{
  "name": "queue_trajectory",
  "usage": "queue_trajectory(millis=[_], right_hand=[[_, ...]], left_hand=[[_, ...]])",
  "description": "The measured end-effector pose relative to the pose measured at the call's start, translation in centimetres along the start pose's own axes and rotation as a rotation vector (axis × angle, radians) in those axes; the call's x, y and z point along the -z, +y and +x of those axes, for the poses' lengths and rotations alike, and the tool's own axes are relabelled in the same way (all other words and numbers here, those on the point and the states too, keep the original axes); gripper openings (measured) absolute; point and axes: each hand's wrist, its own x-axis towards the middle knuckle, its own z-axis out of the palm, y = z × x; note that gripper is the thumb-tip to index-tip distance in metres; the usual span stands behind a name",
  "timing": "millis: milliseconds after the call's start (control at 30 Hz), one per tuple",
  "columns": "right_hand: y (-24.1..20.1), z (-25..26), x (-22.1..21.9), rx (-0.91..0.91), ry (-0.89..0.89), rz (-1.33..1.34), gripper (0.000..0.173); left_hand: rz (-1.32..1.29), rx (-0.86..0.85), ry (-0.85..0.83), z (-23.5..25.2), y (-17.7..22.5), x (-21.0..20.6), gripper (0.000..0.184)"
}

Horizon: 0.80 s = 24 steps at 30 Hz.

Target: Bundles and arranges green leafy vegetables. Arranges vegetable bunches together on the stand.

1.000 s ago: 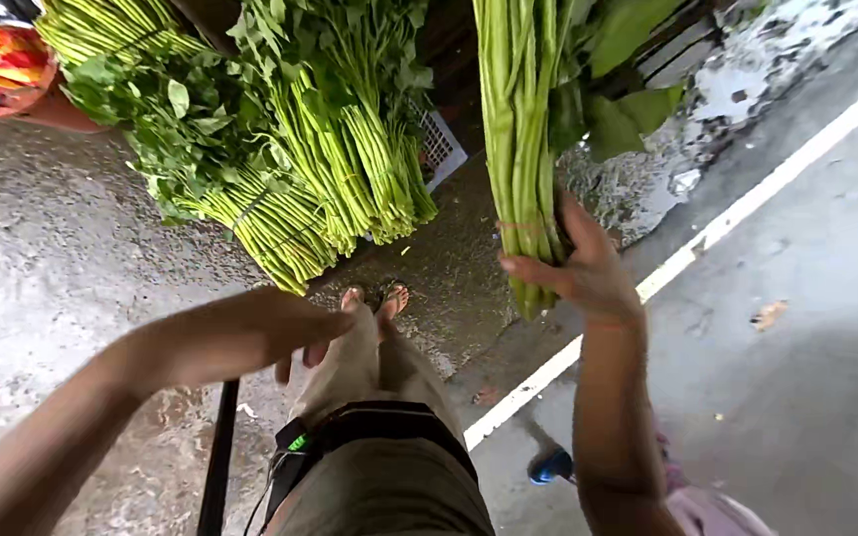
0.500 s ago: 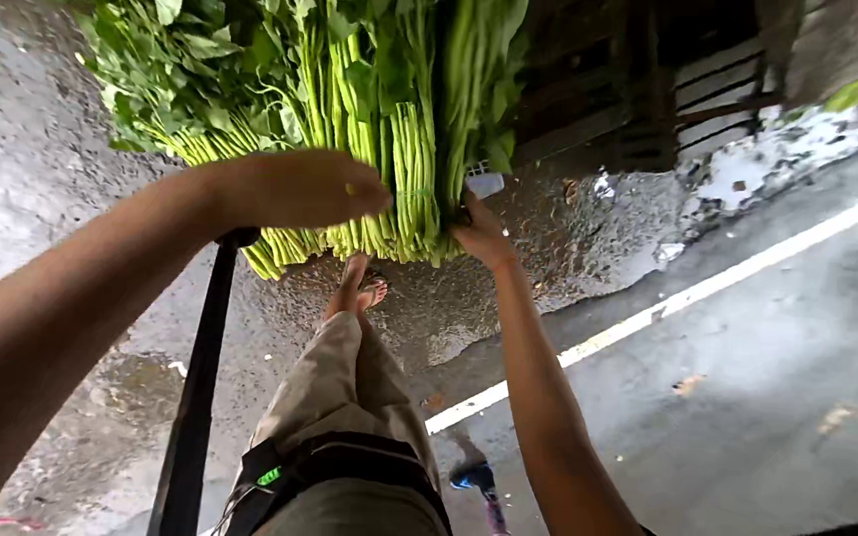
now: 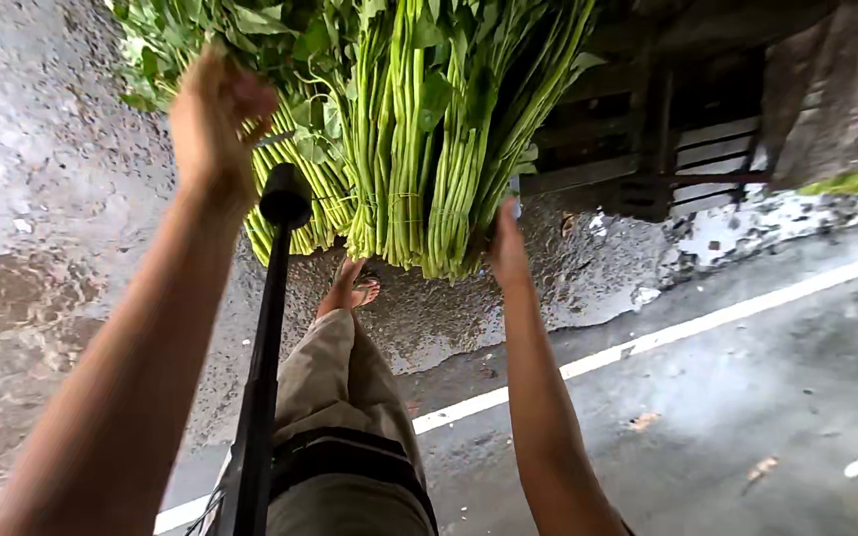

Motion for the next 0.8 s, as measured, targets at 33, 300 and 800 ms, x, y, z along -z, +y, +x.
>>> queue_trajectory(millis=[33,300,800], right_hand=[[0.0,0.8,-0.1,-0.041,0.073,0.105,0.083],[-0.7,4.4,-2.6,0.181,0.143,0.244,0.057],[-9.8,5.4,-4.9,-0.065,0.246,0.144,0.039]], left_hand=[[0.042,0.127,0.026,0.5,-2.8,-0.2,0.042],[0.149,0.486,-0.301,2.0,-9.3,-8.9,0.114],[-0.219,0.481,-0.251,5.0,-8.1,-13.7,0.086]])
